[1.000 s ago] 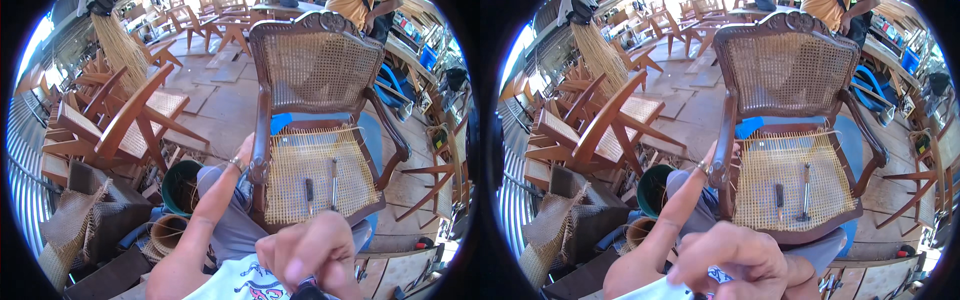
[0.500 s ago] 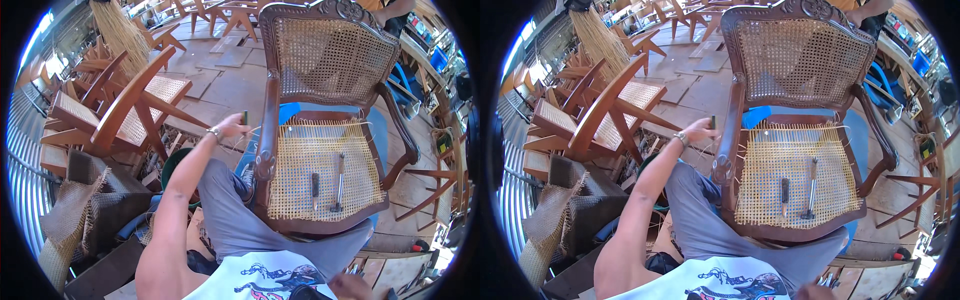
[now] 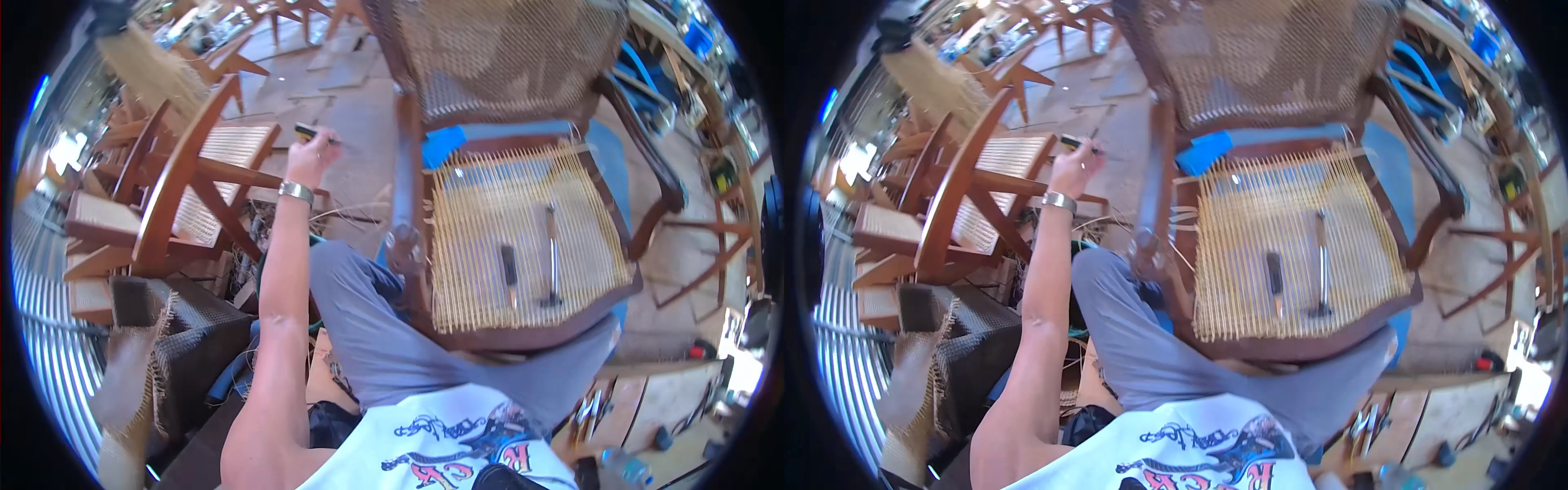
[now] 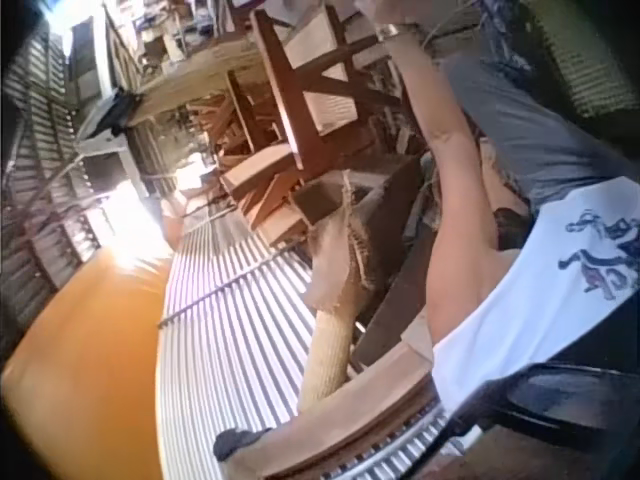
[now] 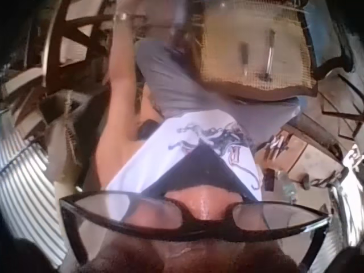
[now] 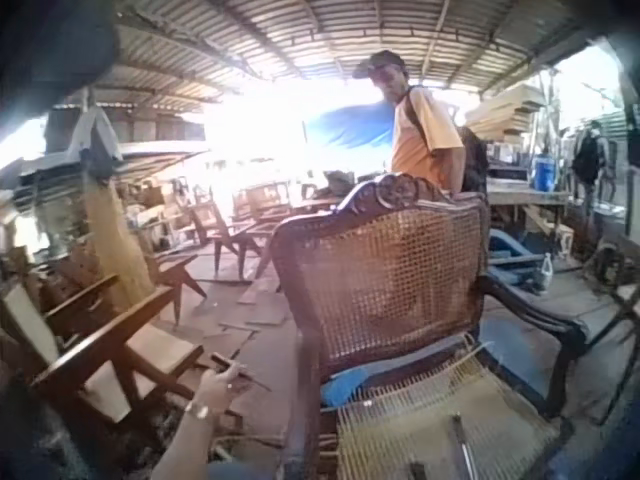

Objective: Repairing or weaving a cane seat on a wooden chair.

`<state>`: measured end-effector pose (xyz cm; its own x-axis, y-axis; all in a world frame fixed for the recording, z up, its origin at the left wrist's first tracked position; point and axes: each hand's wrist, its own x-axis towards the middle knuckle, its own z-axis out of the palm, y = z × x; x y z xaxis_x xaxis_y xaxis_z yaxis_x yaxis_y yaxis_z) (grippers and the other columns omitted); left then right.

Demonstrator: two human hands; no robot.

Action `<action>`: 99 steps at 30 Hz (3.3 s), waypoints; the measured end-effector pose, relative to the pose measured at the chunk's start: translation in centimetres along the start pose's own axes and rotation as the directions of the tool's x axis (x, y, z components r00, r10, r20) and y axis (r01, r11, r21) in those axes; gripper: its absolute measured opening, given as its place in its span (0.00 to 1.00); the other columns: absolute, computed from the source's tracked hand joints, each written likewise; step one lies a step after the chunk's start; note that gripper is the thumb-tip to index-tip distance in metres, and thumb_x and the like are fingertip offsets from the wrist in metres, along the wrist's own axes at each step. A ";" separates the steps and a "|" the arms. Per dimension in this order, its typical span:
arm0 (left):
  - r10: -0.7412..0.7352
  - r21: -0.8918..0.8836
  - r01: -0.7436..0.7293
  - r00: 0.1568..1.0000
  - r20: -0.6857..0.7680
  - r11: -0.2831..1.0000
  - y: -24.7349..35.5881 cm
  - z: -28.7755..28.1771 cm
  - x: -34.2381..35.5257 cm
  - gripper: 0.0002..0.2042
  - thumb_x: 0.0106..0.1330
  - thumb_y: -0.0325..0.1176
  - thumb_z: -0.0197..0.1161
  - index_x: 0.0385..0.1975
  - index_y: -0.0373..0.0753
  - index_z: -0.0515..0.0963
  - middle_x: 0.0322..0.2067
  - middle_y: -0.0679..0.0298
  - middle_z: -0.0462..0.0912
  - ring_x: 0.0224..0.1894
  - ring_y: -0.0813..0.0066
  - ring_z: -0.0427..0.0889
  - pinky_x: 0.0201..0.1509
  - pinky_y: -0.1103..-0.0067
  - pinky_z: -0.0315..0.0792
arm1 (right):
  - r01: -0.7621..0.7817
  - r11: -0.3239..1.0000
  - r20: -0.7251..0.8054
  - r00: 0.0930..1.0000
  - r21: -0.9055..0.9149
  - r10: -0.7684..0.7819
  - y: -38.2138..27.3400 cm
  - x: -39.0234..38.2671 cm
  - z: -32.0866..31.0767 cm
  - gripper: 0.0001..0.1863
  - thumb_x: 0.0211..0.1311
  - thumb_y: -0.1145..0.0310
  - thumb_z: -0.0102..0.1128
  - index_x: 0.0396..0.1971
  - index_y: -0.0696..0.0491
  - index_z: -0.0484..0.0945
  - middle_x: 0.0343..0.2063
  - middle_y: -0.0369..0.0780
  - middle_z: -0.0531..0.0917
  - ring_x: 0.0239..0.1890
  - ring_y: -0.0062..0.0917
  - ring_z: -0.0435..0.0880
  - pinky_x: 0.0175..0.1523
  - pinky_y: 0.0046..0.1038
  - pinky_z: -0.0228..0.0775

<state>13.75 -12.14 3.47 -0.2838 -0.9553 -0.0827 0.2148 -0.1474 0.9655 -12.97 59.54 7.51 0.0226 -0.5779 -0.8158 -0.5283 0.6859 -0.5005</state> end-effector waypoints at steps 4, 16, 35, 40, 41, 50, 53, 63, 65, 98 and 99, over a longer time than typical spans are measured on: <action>-0.015 -0.159 0.036 0.991 0.133 0.987 0.7 7.3 -2.8 0.12 0.69 0.35 0.64 0.44 0.33 0.76 0.38 0.57 0.84 0.39 0.69 0.84 0.44 0.74 0.80 | -0.059 0.987 -0.034 0.997 0.151 0.064 -0.9 -4.2 3.7 0.18 0.63 0.55 0.60 0.38 0.56 0.82 0.27 0.36 0.83 0.32 0.21 0.82 0.38 0.28 0.73; -0.240 -0.291 0.384 0.872 0.427 0.876 -9.1 10.5 -3.0 0.14 0.67 0.30 0.65 0.46 0.29 0.72 0.44 0.49 0.78 0.47 0.54 0.80 0.60 0.55 0.75 | 0.018 0.956 -0.244 0.968 0.294 0.057 -2.8 -6.2 1.6 0.19 0.67 0.54 0.57 0.39 0.57 0.81 0.26 0.35 0.82 0.31 0.20 0.80 0.38 0.26 0.72; 0.158 0.197 -0.209 0.956 0.248 0.958 -10.3 14.7 -6.4 0.16 0.66 0.33 0.68 0.49 0.35 0.73 0.39 0.63 0.79 0.42 0.75 0.81 0.49 0.77 0.79 | 0.074 0.934 -0.852 0.388 -0.350 -0.350 -11.8 25.4 -8.7 0.26 0.56 0.53 0.69 0.43 0.59 0.71 0.33 0.47 0.80 0.35 0.43 0.82 0.39 0.43 0.74; 0.146 0.254 -0.230 0.939 0.310 0.939 -10.6 14.2 -5.0 0.15 0.66 0.33 0.67 0.48 0.35 0.73 0.38 0.65 0.80 0.42 0.78 0.81 0.47 0.81 0.78 | -0.018 0.949 -0.847 0.457 -0.314 -0.272 -12.9 26.3 -8.9 0.21 0.55 0.56 0.67 0.35 0.57 0.71 0.32 0.48 0.81 0.35 0.47 0.83 0.38 0.46 0.74; 0.133 0.273 -0.227 0.937 0.323 0.935 -10.6 14.2 -4.8 0.15 0.66 0.33 0.67 0.48 0.35 0.73 0.39 0.65 0.81 0.41 0.79 0.81 0.47 0.81 0.77 | -0.038 0.944 -0.853 0.440 -0.329 -0.279 -13.1 26.4 -8.8 0.19 0.57 0.58 0.66 0.35 0.57 0.72 0.31 0.48 0.80 0.35 0.46 0.83 0.38 0.46 0.74; 0.144 0.165 -0.209 0.930 0.339 0.964 -10.3 14.2 -2.2 0.15 0.61 0.31 0.72 0.45 0.37 0.77 0.31 0.65 0.82 0.32 0.77 0.81 0.35 0.78 0.76 | 0.013 0.940 -0.835 0.454 -0.342 -0.310 -12.6 26.1 -8.9 0.12 0.62 0.63 0.61 0.33 0.57 0.75 0.29 0.46 0.79 0.32 0.44 0.82 0.37 0.44 0.74; 0.084 0.441 -0.274 0.912 0.402 0.855 -10.4 12.6 -2.0 0.20 0.61 0.34 0.72 0.49 0.37 0.74 0.36 0.64 0.82 0.36 0.79 0.81 0.39 0.81 0.79 | 0.065 0.956 -0.860 0.422 -0.286 -0.286 -13.9 24.6 -11.0 0.12 0.63 0.62 0.61 0.35 0.56 0.75 0.27 0.45 0.78 0.31 0.42 0.81 0.37 0.43 0.73; -0.031 0.538 -0.159 0.945 0.327 0.828 -13.7 10.2 -0.4 0.21 0.62 0.34 0.72 0.52 0.39 0.71 0.36 0.65 0.83 0.38 0.78 0.83 0.38 0.80 0.79 | 0.027 0.952 -0.785 0.559 -0.304 -0.266 -15.9 27.5 -14.0 0.28 0.61 0.49 0.64 0.49 0.57 0.72 0.42 0.48 0.80 0.42 0.45 0.83 0.42 0.42 0.76; 0.030 0.464 -0.197 0.939 0.342 0.864 -12.5 10.7 -1.4 0.19 0.58 0.45 0.75 0.37 0.35 0.82 0.34 0.65 0.83 0.33 0.75 0.79 0.41 0.74 0.75 | 0.043 0.959 -0.812 0.523 -0.279 -0.260 -16.3 28.3 -14.5 0.30 0.61 0.47 0.64 0.49 0.57 0.72 0.44 0.49 0.80 0.43 0.47 0.83 0.43 0.43 0.76; 0.125 0.421 -0.337 0.881 0.456 0.842 -11.7 13.4 -3.6 0.15 0.63 0.35 0.70 0.44 0.37 0.76 0.35 0.66 0.82 0.36 0.80 0.80 0.41 0.80 0.76 | 0.517 0.548 -0.447 0.853 0.657 -0.269 -20.0 28.1 -11.9 0.23 0.71 0.71 0.52 0.64 0.54 0.67 0.27 0.35 0.78 0.21 0.14 0.71 0.26 0.18 0.63; 0.175 0.366 -0.362 0.874 0.454 0.857 -12.0 13.5 -3.6 0.15 0.64 0.35 0.69 0.45 0.36 0.76 0.35 0.66 0.82 0.36 0.81 0.80 0.42 0.81 0.75 | 0.538 0.623 -0.476 0.832 0.568 -0.285 -20.5 28.5 -11.8 0.22 0.71 0.70 0.52 0.63 0.54 0.69 0.28 0.34 0.78 0.22 0.14 0.71 0.27 0.18 0.64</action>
<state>-0.44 -3.46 -4.52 -0.6349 -0.7439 0.2084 -0.0553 0.3129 0.9482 -11.57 23.80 -2.07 -0.2343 -0.8867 -0.3986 0.1655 0.3677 -0.9151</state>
